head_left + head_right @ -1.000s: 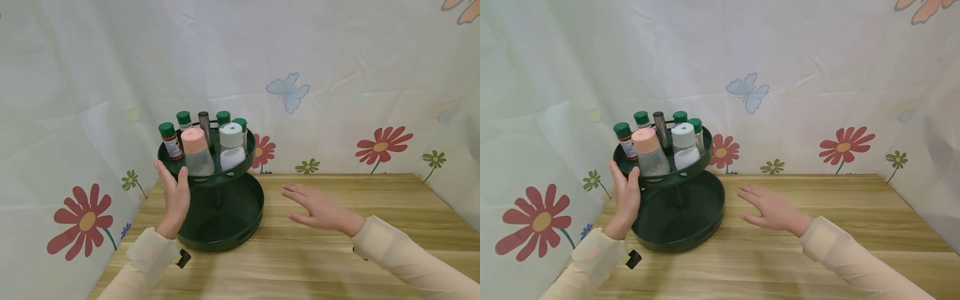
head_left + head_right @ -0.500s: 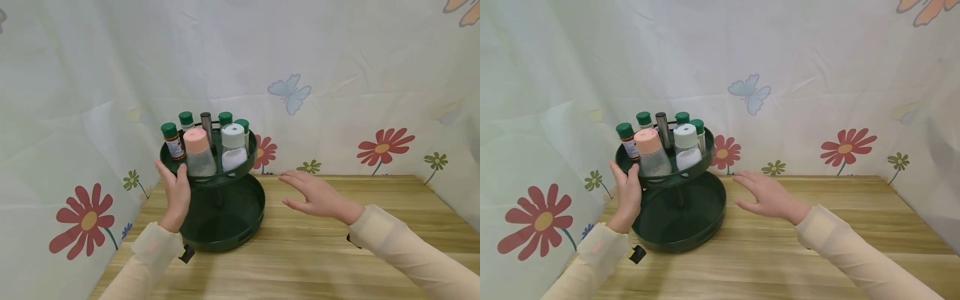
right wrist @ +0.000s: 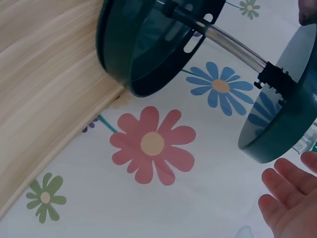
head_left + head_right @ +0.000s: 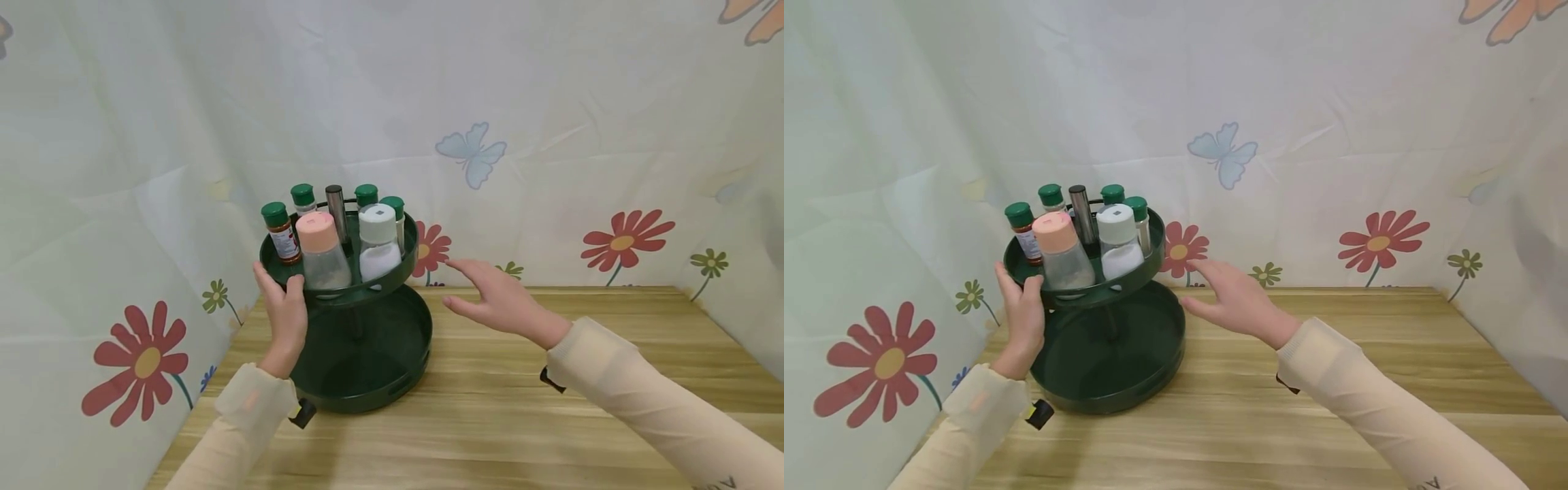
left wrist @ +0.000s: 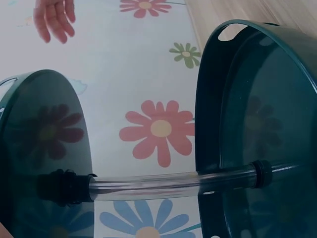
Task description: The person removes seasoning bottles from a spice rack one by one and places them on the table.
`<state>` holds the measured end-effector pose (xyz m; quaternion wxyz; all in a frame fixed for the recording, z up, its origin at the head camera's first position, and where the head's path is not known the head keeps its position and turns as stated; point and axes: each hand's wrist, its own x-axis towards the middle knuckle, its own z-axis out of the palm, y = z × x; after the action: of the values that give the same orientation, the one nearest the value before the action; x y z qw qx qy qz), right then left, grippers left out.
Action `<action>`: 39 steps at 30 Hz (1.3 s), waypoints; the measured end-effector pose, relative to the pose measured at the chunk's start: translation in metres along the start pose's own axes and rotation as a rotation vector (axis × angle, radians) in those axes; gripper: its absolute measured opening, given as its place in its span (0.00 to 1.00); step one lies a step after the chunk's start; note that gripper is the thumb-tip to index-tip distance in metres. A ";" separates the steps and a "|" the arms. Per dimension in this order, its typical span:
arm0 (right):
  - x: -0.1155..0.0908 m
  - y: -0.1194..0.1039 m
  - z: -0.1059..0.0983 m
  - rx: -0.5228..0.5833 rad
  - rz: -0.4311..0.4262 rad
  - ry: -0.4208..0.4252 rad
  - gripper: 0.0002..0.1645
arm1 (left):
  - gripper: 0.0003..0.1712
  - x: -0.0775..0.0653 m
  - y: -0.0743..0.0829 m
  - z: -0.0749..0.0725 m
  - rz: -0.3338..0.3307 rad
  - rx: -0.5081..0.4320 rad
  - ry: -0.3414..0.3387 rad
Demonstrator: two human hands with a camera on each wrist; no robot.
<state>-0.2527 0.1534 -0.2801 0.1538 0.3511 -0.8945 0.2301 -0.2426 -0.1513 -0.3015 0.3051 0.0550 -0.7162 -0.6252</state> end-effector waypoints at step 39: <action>0.062 -0.036 0.012 0.283 0.048 0.182 0.30 | 0.42 0.005 0.002 0.000 -0.030 0.016 -0.018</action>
<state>-0.2727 0.0894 -0.2528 0.1775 0.3256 -0.8437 0.3882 -0.2461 -0.1532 -0.2982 0.2889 0.0623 -0.7229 -0.6245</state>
